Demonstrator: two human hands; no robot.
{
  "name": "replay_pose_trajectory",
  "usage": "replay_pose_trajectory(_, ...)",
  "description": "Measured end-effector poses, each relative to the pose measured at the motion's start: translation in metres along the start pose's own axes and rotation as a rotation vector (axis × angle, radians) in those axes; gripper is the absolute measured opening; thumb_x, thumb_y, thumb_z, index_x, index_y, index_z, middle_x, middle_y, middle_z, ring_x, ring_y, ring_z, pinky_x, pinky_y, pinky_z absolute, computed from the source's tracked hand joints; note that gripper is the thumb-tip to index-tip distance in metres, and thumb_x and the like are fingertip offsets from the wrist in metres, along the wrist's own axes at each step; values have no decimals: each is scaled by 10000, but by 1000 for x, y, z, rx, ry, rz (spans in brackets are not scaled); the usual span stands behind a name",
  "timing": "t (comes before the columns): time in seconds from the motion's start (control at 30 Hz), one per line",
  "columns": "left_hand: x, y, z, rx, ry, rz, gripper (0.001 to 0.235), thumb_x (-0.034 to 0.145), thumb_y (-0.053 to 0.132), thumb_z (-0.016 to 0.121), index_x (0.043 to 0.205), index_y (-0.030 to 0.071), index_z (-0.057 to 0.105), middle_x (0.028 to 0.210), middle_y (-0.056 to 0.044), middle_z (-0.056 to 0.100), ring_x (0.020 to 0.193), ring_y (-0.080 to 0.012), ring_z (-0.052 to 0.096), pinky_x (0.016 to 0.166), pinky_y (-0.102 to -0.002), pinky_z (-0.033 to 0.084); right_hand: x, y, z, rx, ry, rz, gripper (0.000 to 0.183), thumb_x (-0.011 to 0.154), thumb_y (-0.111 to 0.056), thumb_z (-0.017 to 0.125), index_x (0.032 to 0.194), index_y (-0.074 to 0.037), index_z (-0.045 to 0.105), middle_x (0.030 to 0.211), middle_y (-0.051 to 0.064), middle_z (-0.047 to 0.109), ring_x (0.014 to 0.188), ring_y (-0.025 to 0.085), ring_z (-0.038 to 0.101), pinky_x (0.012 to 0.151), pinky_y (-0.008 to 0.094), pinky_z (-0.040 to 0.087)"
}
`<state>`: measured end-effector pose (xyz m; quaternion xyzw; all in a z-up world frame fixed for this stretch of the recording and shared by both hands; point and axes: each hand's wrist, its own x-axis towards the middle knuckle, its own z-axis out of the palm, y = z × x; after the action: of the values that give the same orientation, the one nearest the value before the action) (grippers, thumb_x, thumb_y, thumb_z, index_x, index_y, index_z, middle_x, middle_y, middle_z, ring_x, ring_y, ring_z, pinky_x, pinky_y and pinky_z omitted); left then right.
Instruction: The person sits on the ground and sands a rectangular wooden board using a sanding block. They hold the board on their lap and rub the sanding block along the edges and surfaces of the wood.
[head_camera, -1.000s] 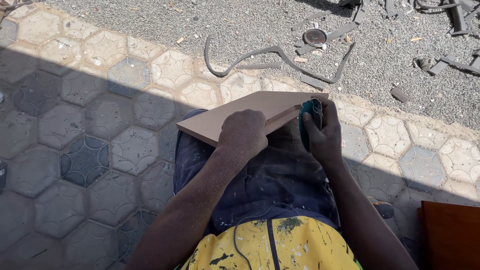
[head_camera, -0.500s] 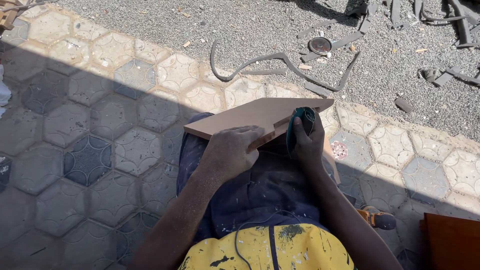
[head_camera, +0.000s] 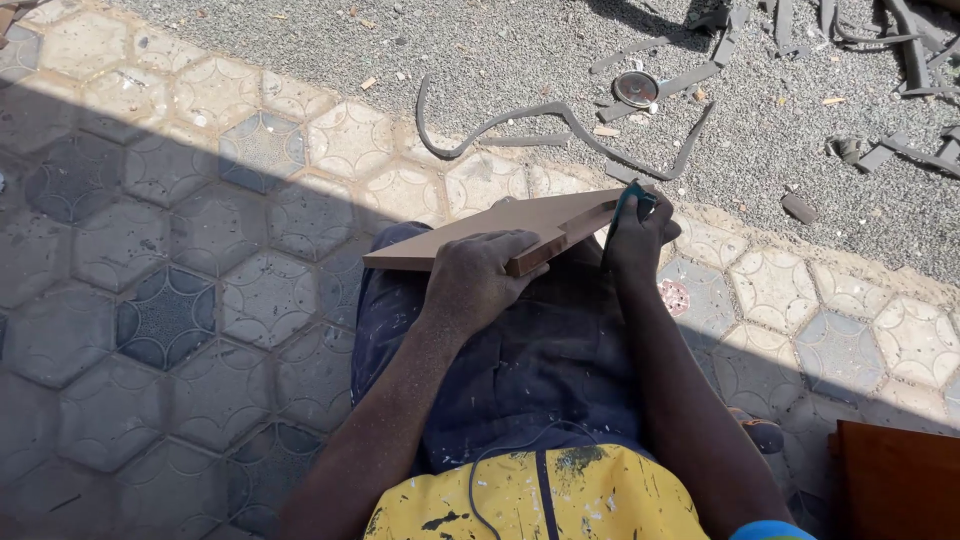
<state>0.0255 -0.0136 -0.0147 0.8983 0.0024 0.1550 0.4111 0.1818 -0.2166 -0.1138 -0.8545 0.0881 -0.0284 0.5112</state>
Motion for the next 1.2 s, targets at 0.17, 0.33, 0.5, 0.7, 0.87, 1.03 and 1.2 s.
replay_pose_trajectory(0.17, 1, 3, 15, 46, 14, -42, 340, 824, 256, 860, 1142, 173, 772, 1028, -81, 788, 1021, -277, 751, 851, -396, 638, -42, -14, -3, -4, -118, 72, 429, 1097, -466, 457, 1330, -135, 317, 1228, 181, 351, 1249, 416, 453, 1082, 560, 371)
replay_pose_trajectory(0.33, 7, 3, 41, 168, 11, -39, 317, 810, 250, 859, 1113, 212, 773, 984, -46, 784, 991, -239, 756, 810, -351, 644, -115, -86, -33, -85, -349, 60, 368, 1072, -457, 436, 1283, -168, 352, 1089, 169, 525, 1142, 453, 569, 958, 591, 417)
replay_pose_trajectory(0.5, 16, 32, 82, 340, 31, 154, 147, 826, 256, 800, 818, 151, 697, 728, -40, 704, 823, -214, 756, 773, -328, 645, -54, -46, -50, 122, -254, 328, 396, 1036, -420, 595, 1274, -115, 505, 974, 182, 611, 907, 277, 605, 777, 443, 502)
replay_pose_trajectory(0.7, 63, 53, 115, 258, -445, 155, 209, 935, 326, 620, 944, 122, 667, 730, -84, 646, 722, -294, 748, 593, -462, 647, -18, -29, -101, 301, -271, 348, 309, 981, -292, 709, 1244, -136, 666, 757, 115, 621, 664, 249, 659, 527, 360, 579)
replay_pose_trajectory(0.87, 52, -5, 88, -34, -731, 121, 563, 891, 460, 660, 1411, 251, 610, 1392, -92, 615, 1359, -344, 500, 1168, -484, 336, -30, 2, -106, 252, -328, 397, 310, 996, -313, 684, 1194, -84, 620, 862, 143, 663, 718, 282, 714, 549, 316, 568)
replay_pose_trajectory(1.03, 37, -20, 92, -222, -707, 30, 701, 885, 533, 652, 1515, 259, 509, 1622, -7, 458, 1558, -240, 299, 1317, -436, 118, -27, 30, -98, 346, -319, 401, 370, 1020, -293, 647, 1293, -48, 595, 895, 167, 661, 705, 293, 734, 537, 312, 588)
replay_pose_trajectory(1.2, 39, -40, 125, 134, -564, -328, 868, 981, 755, 335, 1616, 164, 313, 1694, -49, 290, 1577, -215, 203, 1308, -455, 116, -20, 10, -106, -35, -475, 311, 340, 1033, -341, 593, 1211, -52, 607, 704, 210, 642, 525, 255, 634, 321, 303, 427)
